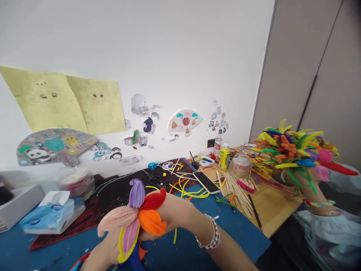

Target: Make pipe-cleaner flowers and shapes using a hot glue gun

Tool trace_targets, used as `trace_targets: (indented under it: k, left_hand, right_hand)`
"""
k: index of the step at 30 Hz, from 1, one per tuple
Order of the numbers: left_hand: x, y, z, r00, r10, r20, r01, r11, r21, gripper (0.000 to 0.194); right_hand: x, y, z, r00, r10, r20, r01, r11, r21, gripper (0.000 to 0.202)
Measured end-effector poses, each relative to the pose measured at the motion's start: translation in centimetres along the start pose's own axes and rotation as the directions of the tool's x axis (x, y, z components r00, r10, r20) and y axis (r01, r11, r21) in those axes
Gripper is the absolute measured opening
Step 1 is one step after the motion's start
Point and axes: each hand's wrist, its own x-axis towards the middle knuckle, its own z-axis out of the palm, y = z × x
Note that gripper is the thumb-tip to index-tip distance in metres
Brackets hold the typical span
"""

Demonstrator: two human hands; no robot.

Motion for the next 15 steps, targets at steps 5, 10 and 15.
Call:
trace_targets:
  k: [5, 10, 15]
  left_hand:
    - [-2.5, 0.9, -0.4, 0.996, -0.003, -0.087, 0.004, 1.000, 0.011, 0.035]
    - [-2.0, 0.8, 0.9, 0.993, 0.003, -0.122, -0.001, 1.000, 0.014, 0.034]
    - [-2.2, 0.5, 0.9, 0.993, 0.033, -0.112, -0.032, 0.999, 0.008, 0.032]
  right_hand:
    - [-0.3, 0.8, 0.9, 0.999, -0.012, -0.030, 0.014, 0.998, 0.067, 0.020]
    - [-0.4, 1.2, 1.6, 0.998, -0.026, -0.058, 0.030, 0.997, 0.069, 0.019]
    - [-0.2, 1.1, 1.6, 0.994, -0.016, -0.110, 0.023, 0.998, 0.061, 0.017]
